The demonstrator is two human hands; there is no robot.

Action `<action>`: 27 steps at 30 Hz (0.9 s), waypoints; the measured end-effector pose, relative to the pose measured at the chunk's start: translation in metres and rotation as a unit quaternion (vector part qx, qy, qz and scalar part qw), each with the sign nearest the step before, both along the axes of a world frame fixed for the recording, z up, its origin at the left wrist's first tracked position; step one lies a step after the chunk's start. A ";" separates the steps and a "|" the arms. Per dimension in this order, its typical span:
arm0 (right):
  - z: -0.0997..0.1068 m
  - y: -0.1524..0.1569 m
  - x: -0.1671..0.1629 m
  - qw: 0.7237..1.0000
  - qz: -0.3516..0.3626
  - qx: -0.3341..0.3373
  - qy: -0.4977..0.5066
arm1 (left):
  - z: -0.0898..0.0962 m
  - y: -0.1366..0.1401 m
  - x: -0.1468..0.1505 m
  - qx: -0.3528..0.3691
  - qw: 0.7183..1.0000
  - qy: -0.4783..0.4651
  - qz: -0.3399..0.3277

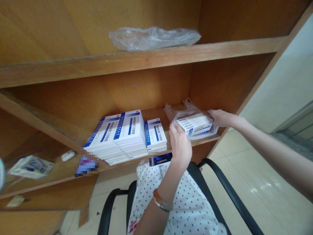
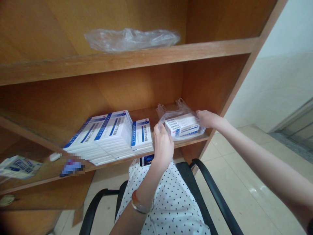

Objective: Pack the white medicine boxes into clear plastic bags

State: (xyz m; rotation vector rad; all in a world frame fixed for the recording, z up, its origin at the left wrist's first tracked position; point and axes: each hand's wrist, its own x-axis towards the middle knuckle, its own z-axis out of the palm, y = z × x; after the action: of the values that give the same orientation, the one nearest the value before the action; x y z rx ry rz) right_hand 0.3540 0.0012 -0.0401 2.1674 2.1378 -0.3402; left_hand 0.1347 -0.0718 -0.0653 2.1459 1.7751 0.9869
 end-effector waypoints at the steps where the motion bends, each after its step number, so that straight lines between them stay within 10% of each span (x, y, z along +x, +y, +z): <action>1: 0.000 0.001 0.002 1.000 -0.004 0.008 -0.007 | 0.003 0.000 0.000 0.016 1.000 -0.006 -0.001; 18: 0.026 -0.019 -0.022 0.979 -0.031 0.194 -0.053 | 0.023 0.006 0.001 0.084 0.995 -0.052 -0.024; 27: 0.013 -0.006 -0.010 0.995 0.025 0.056 -0.084 | 0.021 0.010 0.002 0.054 0.998 0.021 0.009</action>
State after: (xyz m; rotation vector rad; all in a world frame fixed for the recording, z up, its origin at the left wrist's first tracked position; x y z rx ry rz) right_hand 0.3436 -0.0052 -0.0270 2.1090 2.1621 -0.0324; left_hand 0.1369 -0.0622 -0.0441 2.2359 1.8011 1.0731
